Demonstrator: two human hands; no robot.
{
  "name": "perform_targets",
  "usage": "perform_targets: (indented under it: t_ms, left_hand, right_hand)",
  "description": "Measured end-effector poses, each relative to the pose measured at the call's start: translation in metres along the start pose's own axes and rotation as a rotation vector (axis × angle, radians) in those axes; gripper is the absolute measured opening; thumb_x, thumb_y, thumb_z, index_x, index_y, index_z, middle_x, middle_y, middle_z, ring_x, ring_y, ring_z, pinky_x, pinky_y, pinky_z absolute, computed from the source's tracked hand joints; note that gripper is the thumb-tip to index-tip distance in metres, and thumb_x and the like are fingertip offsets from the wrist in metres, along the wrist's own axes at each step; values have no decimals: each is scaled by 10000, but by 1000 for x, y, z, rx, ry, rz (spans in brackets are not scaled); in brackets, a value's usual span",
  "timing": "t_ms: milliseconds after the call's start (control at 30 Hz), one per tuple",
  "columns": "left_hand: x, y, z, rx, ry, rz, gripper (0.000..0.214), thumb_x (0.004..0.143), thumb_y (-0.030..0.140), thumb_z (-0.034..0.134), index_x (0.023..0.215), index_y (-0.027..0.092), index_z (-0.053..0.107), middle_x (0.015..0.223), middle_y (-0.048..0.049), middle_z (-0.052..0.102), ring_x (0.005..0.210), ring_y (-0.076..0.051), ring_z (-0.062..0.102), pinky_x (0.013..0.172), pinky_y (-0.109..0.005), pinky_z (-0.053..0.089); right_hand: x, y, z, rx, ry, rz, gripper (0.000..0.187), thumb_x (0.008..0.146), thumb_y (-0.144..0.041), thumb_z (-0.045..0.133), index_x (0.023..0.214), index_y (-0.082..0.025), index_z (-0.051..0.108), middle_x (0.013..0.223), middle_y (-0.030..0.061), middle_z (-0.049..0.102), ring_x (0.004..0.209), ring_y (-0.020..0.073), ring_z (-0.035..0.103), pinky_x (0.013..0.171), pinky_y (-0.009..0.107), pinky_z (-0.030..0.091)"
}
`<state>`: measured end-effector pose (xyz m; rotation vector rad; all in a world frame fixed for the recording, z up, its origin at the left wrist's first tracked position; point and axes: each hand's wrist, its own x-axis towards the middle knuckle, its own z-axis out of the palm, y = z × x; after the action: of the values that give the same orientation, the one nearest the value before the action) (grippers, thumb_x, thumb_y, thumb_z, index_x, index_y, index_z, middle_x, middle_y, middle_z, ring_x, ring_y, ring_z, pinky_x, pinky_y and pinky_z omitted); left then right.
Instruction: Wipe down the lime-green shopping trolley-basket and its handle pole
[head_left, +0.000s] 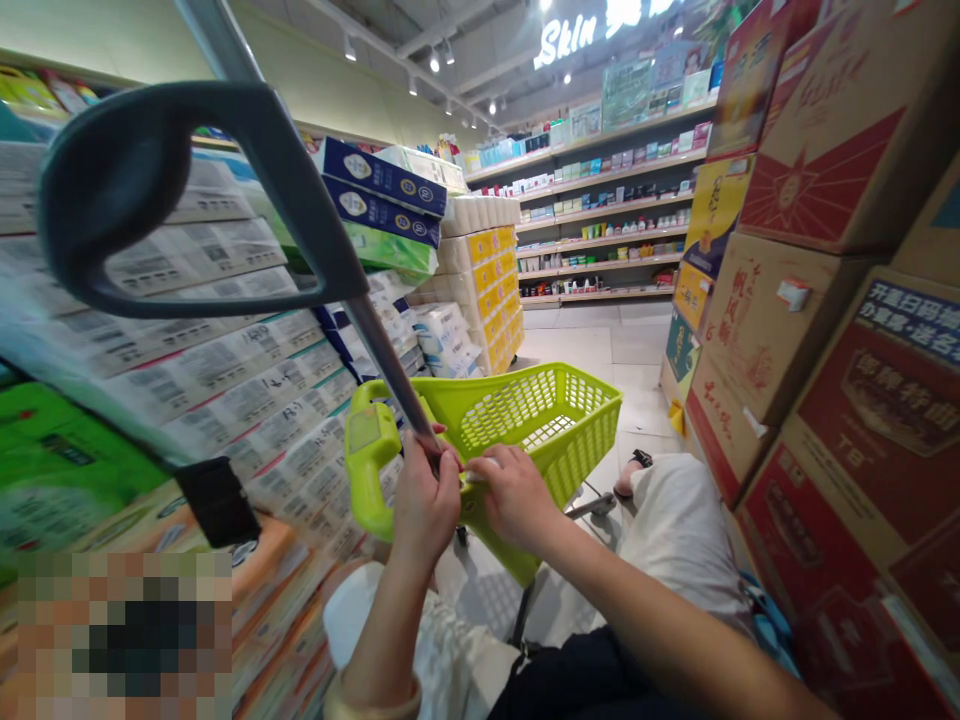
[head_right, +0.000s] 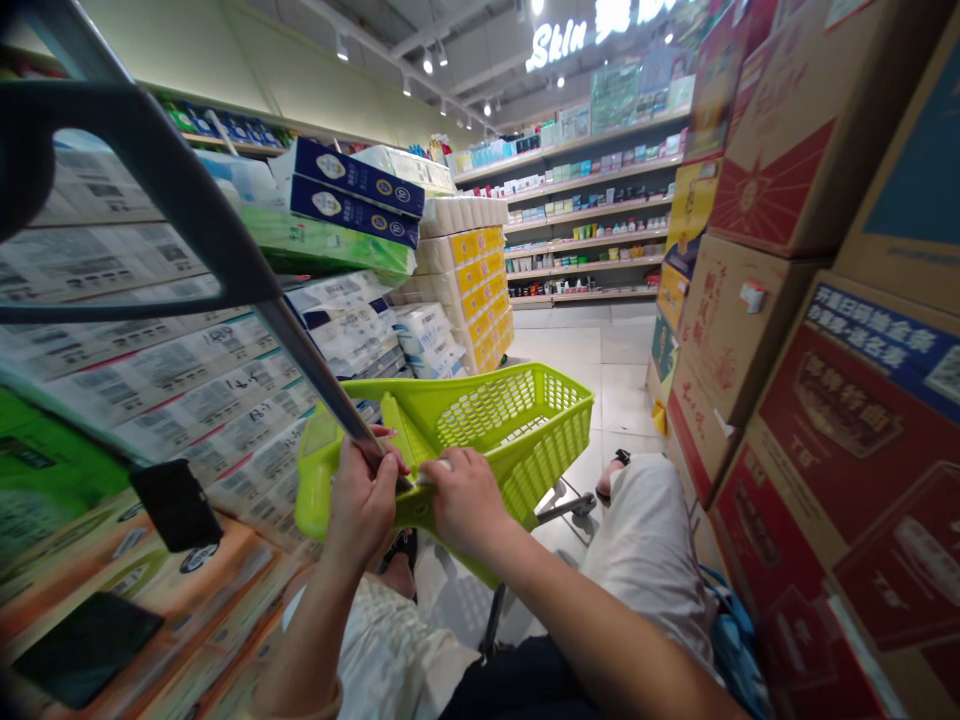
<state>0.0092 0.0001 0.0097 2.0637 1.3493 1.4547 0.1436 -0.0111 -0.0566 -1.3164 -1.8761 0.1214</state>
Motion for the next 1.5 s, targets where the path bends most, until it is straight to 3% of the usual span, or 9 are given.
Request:
perform_targets:
  t_ms: [133,367,533,767,967,1100,1233,1333,1500]
  left_hand:
    - [0,-3,-1,-4,10,16,165,860,276,475,1010,207,481,926,-36,606,834,-189,625,780,-348,494]
    - [-1,-3,-1,-12,-1,-23,200,865,272,480,1053,204,475,820,-6,596,774,-185,624,754,-343,492]
    - [1,-5,-1,-19,29,25,133,858,273,484,974,209,484,943,-38,605,872,-189,620,819,-352,482]
    - [0,-6,-4,-16,-9,-37,207,872,294,470,1066,223,458,760,22,558,690,-172,583,715,-325,477]
    - [1,-10,-4,-30,11,-3,216,861,274,488,1069,223,459,765,24,556,732,-179,596,764,-335,471]
    - [0,-7,-8,-54,-13,-23,232,856,286,483,1074,212,454,758,26,555,698,-167,589,758,-334,479]
    - [1,-3,-9,-11,19,-40,241,838,272,484,1070,209,457,742,31,549,689,-162,580,743,-327,480]
    - [1,-6,-8,14,51,-32,248,824,264,495,1064,212,460,780,17,568,730,-171,597,751,-333,490]
    - [2,-13,-10,20,58,-11,263,811,267,516,1063,205,474,814,0,591,740,-173,620,753,-334,520]
  right_hand:
    - [2,-6,1,52,-37,-74,446,737,-69,577,1146,-240,620,1092,65,568,1012,226,491,906,354,409]
    - [1,11,-1,53,-17,29,397,730,-41,554,1073,-214,654,1065,77,573,1022,234,488,929,377,409]
    - [-1,-4,5,132,-22,-118,406,751,-127,593,1145,-224,615,1155,74,574,1076,243,477,970,395,397]
    - [-2,37,9,109,106,45,322,788,-74,503,1042,-198,658,1037,78,603,1012,230,502,946,389,394]
    - [2,-4,12,177,115,-85,196,890,-225,526,1032,-211,660,1027,60,610,999,211,503,928,358,386]
    - [2,9,12,155,101,-122,218,937,-239,470,1026,-216,668,1003,57,629,974,201,526,911,352,385]
    - [0,33,13,84,184,56,276,964,-227,408,959,-190,681,940,72,634,946,210,532,901,364,386]
    - [1,16,16,96,182,64,276,965,-238,409,952,-199,682,950,67,628,956,211,524,905,368,383]
    - [2,-12,18,161,103,-91,242,959,-246,444,1050,-218,667,1032,61,629,1000,202,518,934,359,387]
